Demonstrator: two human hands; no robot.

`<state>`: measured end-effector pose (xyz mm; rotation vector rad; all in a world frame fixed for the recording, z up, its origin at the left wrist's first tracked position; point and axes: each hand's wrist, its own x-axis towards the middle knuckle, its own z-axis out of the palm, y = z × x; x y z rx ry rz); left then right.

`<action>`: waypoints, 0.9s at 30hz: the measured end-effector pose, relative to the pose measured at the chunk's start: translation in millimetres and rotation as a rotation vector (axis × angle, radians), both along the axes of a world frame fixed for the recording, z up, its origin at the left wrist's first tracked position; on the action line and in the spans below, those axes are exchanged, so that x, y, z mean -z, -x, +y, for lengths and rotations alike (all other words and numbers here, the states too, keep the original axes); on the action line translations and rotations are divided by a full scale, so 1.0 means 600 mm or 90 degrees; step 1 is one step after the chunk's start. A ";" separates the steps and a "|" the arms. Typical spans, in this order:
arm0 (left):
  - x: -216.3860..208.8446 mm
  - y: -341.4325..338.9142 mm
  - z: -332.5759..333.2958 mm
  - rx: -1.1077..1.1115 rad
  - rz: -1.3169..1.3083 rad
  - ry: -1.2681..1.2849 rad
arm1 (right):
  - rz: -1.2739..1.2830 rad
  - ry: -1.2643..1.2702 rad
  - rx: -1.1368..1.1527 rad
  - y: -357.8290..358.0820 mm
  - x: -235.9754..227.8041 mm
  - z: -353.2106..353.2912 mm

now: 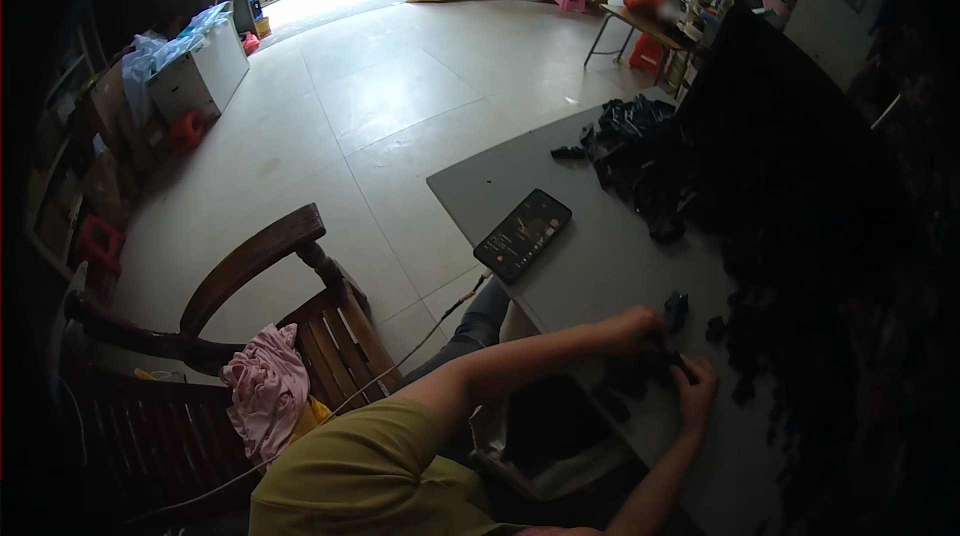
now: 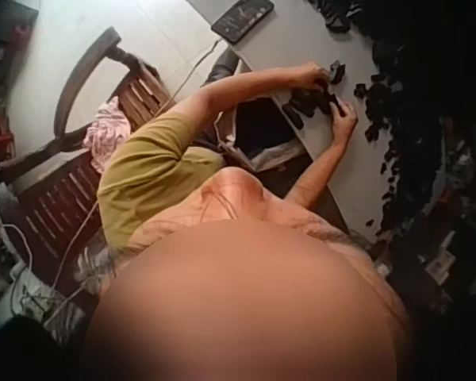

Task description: Sorting black plastic components and placing them into a white bag.

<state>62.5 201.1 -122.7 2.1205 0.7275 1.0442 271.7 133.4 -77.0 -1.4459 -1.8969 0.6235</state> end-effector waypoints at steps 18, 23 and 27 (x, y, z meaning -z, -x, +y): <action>-0.061 0.031 -0.029 0.076 0.067 -0.017 | 0.014 -0.100 0.075 -0.002 -0.003 0.017; -0.075 0.039 -0.026 0.104 0.038 0.088 | -0.161 -0.172 0.422 -0.060 0.026 0.022; -0.098 0.012 -0.003 -0.177 0.104 -0.042 | -0.305 -0.238 0.265 -0.034 0.025 0.040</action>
